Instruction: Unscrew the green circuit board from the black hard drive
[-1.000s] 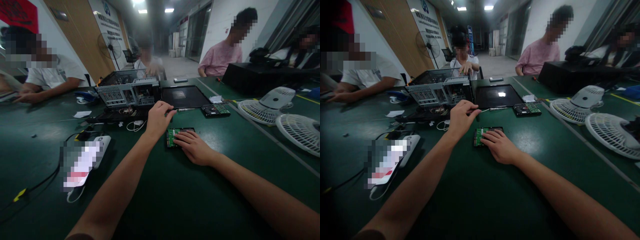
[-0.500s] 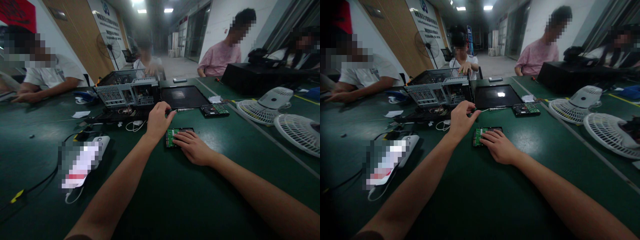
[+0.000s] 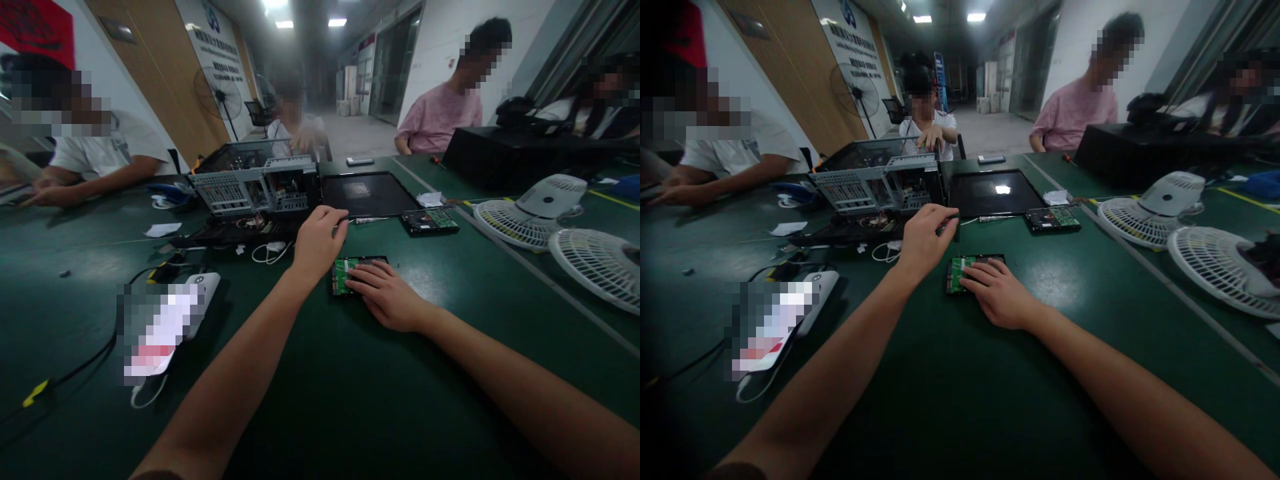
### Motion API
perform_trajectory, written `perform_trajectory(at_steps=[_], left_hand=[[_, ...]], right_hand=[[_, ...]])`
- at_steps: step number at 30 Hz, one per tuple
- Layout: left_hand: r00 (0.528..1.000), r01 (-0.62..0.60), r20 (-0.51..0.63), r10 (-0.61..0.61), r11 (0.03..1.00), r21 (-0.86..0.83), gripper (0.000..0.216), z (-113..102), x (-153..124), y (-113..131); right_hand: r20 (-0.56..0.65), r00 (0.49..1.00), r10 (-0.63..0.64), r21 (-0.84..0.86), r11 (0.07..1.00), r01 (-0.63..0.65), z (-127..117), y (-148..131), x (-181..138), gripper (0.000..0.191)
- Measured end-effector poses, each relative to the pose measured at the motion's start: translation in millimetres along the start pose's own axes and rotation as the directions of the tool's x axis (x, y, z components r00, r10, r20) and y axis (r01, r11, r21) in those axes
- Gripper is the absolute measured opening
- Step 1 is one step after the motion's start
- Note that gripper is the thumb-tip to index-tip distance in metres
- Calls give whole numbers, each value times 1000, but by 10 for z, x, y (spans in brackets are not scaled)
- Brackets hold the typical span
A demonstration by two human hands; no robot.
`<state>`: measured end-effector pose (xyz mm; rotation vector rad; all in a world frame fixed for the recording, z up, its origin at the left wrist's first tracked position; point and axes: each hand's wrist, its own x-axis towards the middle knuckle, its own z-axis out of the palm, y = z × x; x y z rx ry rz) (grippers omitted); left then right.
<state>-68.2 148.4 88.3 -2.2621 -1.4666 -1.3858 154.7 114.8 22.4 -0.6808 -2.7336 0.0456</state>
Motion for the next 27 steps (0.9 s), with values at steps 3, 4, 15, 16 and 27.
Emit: perform_trajectory(at_steps=[3,4,15,16,27], left_hand=[[999,-20,35,21,999,-36,20,19,-5,-6],[999,-15,40,17,999,-42,19,27,-10,-8],[996,81,-26,-82,995,-55,16,48,-30,-30],[997,68,-22,-69,996,-54,12,46,-28,-24],[999,41,-23,-41,999,-7,11,-3,-9,7]], right_hand=[[0,1000,1,-6,1000,-1,3,-4,-2,52],[-4,1000,1,-5,1000,-1,4,-5,-1,52],[-4,1000,11,5,1000,-11,2,-7,-1,54],[-6,1000,10,5,1000,-10,2,-6,-2,55],[0,1000,9,-7,1000,-9,-1,-10,-1,54]])
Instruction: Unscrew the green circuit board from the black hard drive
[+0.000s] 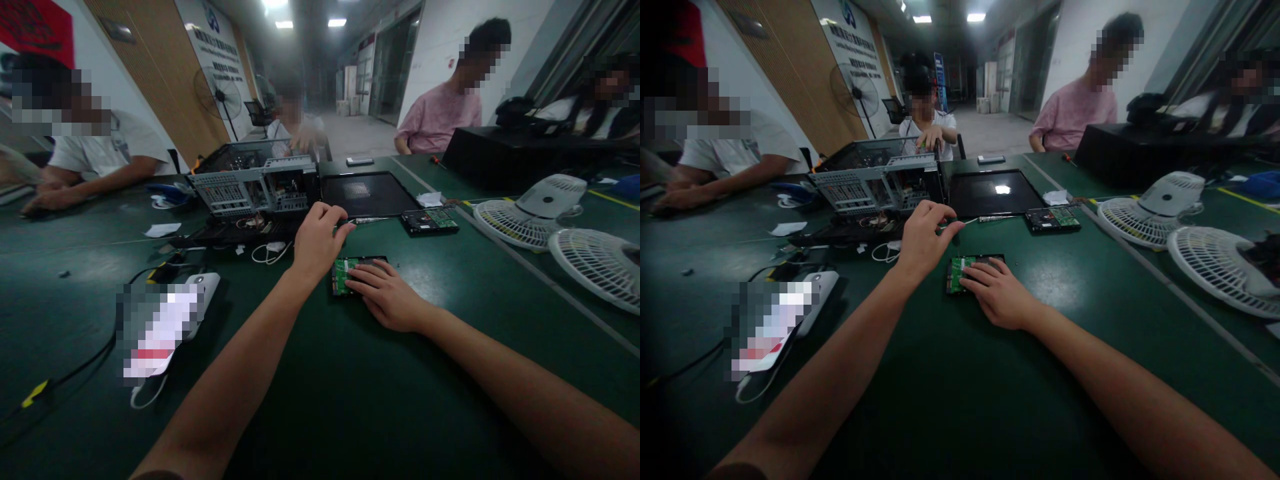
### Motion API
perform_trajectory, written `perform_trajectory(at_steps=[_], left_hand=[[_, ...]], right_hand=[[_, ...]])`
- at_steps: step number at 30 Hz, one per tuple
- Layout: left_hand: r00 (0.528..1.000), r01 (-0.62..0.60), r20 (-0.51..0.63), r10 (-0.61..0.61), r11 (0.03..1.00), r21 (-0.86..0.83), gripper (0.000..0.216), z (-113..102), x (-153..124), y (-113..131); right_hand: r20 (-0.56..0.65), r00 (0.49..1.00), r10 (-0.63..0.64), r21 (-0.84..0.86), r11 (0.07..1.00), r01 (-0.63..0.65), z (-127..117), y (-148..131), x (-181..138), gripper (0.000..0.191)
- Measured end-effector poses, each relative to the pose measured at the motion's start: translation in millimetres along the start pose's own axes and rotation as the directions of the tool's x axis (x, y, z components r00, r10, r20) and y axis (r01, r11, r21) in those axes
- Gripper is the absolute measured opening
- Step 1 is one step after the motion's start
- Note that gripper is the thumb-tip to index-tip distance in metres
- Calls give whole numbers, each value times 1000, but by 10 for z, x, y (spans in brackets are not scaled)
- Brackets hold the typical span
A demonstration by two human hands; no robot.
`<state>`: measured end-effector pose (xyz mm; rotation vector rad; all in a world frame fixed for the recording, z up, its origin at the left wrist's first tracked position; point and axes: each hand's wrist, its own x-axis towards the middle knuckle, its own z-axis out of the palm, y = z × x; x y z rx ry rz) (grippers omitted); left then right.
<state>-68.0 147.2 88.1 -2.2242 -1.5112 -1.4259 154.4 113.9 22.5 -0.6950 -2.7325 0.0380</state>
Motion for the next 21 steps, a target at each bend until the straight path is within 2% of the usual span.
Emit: perform_trajectory(at_steps=[11,14,21], left_hand=[[996,-66,53,68,997,-33,12,0,13,-6],[998,-46,42,48,998,-45,9,21,7,-8],[999,37,-21,-39,996,-76,27,47,-8,-21]], right_hand=[[-2,1000,4,-2,1000,-4,10,8,-4,54],[-2,1000,2,-1,1000,-2,13,12,-7,54],[2,1000,5,0,1000,-5,1,-1,-5,52]])
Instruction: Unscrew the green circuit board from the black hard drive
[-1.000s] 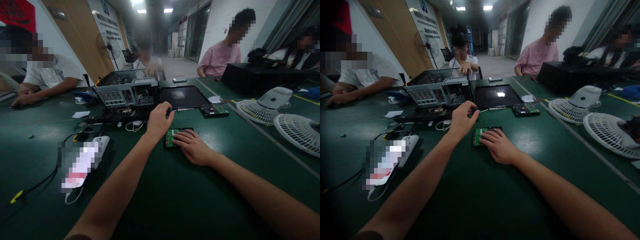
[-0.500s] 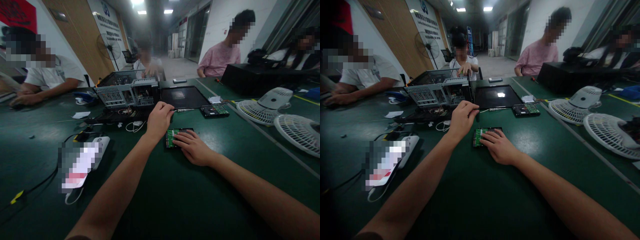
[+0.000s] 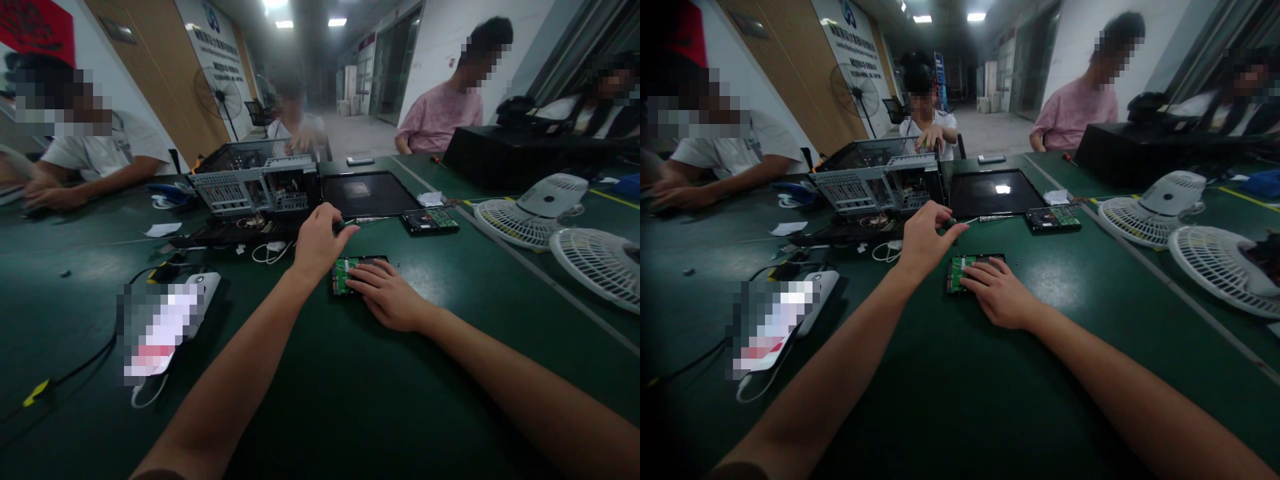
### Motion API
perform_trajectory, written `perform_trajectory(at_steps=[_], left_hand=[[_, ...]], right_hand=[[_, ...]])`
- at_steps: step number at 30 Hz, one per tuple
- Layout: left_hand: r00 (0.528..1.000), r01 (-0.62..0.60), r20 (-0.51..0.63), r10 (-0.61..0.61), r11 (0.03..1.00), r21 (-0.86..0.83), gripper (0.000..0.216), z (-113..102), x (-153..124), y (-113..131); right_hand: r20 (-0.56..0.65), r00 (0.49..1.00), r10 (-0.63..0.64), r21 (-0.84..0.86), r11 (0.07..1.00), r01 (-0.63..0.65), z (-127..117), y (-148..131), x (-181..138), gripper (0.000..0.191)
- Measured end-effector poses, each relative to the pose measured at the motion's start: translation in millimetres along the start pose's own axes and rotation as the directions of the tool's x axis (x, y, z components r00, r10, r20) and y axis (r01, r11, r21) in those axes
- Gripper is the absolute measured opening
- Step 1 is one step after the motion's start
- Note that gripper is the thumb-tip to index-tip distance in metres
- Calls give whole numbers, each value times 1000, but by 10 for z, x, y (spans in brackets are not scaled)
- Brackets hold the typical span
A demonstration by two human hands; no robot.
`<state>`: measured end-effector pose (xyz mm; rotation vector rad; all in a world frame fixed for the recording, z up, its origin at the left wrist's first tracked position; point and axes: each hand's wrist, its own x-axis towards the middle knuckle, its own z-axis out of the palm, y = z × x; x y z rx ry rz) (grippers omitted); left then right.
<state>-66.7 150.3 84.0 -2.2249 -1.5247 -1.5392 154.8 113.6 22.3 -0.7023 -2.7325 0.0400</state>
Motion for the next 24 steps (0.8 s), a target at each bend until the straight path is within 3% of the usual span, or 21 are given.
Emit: perform_trajectory(at_steps=[8,24], left_hand=[[996,-82,49,80,996,31,7,-44,18,34],[994,-74,75,76,997,-28,17,1,2,5]], right_hand=[[3,1000,-5,-11,1000,5,10,13,-4,53],[3,1000,0,0,1000,0,2,3,2,51]])
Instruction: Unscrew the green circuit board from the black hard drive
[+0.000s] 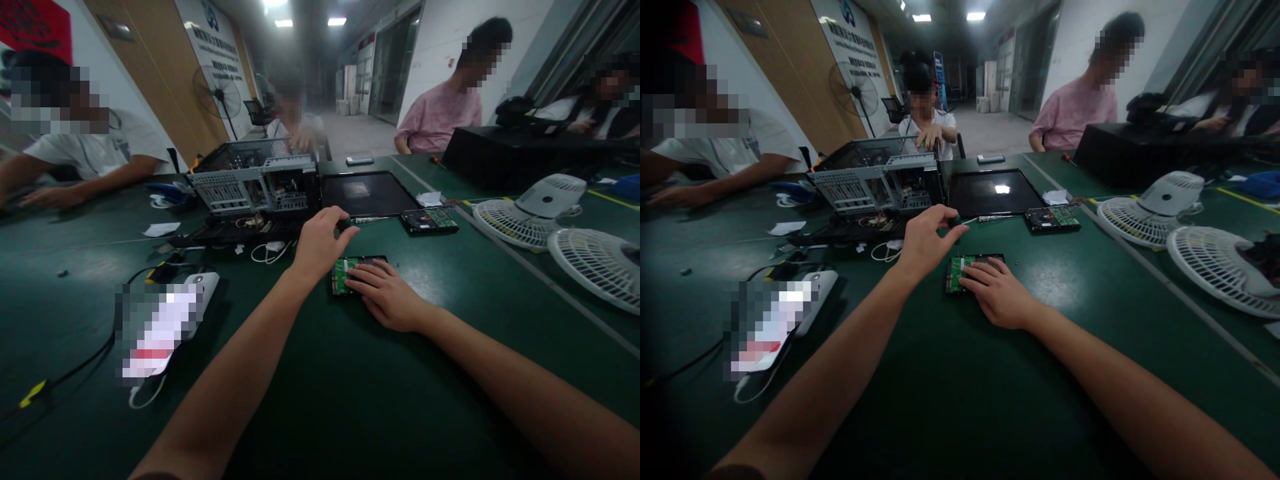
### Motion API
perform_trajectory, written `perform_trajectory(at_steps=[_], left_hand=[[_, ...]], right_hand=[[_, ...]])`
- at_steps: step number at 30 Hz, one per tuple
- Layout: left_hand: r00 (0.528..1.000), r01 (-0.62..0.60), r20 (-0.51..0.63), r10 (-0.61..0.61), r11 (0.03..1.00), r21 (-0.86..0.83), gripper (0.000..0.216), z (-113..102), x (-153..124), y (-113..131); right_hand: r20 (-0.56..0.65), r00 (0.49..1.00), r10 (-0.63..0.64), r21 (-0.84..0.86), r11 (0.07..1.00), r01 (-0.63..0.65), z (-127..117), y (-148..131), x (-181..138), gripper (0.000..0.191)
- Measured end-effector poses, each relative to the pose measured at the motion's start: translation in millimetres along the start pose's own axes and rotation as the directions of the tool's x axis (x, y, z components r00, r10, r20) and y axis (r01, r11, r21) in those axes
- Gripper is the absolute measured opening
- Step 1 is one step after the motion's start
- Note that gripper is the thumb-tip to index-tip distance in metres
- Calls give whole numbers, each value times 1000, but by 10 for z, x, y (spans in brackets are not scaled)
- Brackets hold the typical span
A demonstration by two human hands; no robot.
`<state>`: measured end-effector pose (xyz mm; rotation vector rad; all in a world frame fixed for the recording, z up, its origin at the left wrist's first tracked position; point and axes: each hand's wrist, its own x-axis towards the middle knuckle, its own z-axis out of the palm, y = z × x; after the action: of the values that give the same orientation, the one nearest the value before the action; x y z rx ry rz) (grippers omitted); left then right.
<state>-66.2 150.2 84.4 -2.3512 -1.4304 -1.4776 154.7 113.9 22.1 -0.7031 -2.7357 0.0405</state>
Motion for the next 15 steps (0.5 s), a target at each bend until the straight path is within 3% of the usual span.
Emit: perform_trajectory(at_steps=[5,15], left_hand=[[999,31,-38,-31,999,-7,22,-10,6,-16],[998,-27,-54,32,996,86,15,-26,16,-28]], right_hand=[[-14,1000,-3,1,1000,3,3,5,-1,54],[-6,1000,-7,1,1000,7,4,5,4,53]])
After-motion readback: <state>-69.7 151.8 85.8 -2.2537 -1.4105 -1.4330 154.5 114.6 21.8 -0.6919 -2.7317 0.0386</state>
